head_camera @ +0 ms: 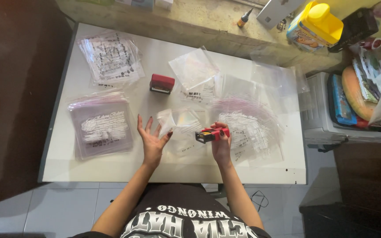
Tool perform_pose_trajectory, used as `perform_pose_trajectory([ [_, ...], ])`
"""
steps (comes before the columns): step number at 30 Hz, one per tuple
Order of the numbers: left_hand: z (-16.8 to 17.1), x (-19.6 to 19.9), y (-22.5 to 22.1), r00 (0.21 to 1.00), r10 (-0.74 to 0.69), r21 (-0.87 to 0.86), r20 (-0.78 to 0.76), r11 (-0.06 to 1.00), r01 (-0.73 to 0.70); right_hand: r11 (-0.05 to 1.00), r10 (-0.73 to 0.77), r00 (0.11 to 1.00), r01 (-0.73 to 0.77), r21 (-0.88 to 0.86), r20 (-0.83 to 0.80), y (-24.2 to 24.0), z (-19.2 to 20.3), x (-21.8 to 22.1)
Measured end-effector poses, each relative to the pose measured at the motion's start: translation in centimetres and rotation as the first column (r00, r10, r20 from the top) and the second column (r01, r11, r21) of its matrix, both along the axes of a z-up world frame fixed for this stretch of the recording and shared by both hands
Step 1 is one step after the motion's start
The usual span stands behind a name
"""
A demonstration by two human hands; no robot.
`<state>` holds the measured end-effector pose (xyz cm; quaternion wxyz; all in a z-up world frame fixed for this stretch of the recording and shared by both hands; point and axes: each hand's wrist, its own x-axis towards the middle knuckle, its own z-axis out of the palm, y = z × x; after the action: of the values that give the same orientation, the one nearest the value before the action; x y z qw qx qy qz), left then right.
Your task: The person uses a stamp to mark several plastic bags on a table, handling them one at a time and organizing them into stacks.
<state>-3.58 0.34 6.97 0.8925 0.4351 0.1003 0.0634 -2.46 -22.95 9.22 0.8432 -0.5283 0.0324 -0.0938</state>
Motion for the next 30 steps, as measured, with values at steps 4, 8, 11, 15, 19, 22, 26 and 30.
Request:
perform_pose_trajectory([
  [4,1.7,0.4,0.1,0.997,-0.038,0.042,0.069,0.999,0.035,0.998,0.006,1.000,-0.006,0.069,-0.006,-0.4,-0.7,-0.6],
  [8,2.3,0.9,0.8,0.995,-0.087,0.012,0.046,0.996,0.087,0.999,-0.038,0.999,0.038,-0.011,0.003,-0.3,-0.3,-0.9],
  [11,2.7,0.7,0.6,0.990,-0.139,-0.030,0.031,0.990,0.140,1.000,-0.023,1.000,0.023,0.001,-0.005,-0.2,-0.3,-1.1],
  [15,2.4,0.6,0.0,0.985,-0.170,-0.046,0.019,0.984,0.171,0.999,0.011,1.000,-0.011,0.040,-0.013,0.3,-0.1,-0.9],
  [19,0.9,0.6,-0.8,0.996,-0.089,-0.044,-0.017,0.995,0.088,0.994,0.056,0.998,-0.056,0.094,0.009,1.3,-0.6,-0.5],
  [22,1.2,0.4,-1.5,0.999,0.012,0.080,-0.036,0.997,-0.009,0.970,0.143,0.989,-0.145,0.194,0.020,2.9,-2.2,-1.0],
  [26,0.3,0.7,-1.7,0.993,0.106,0.430,0.045,0.895,-0.115,0.955,0.222,0.975,-0.213,0.207,-0.022,5.3,-3.3,-1.9],
  [30,-1.3,0.6,-0.4,0.975,0.190,0.323,-0.114,0.935,-0.144,0.972,0.215,0.975,-0.208,0.113,-0.052,6.4,-4.2,-2.2],
])
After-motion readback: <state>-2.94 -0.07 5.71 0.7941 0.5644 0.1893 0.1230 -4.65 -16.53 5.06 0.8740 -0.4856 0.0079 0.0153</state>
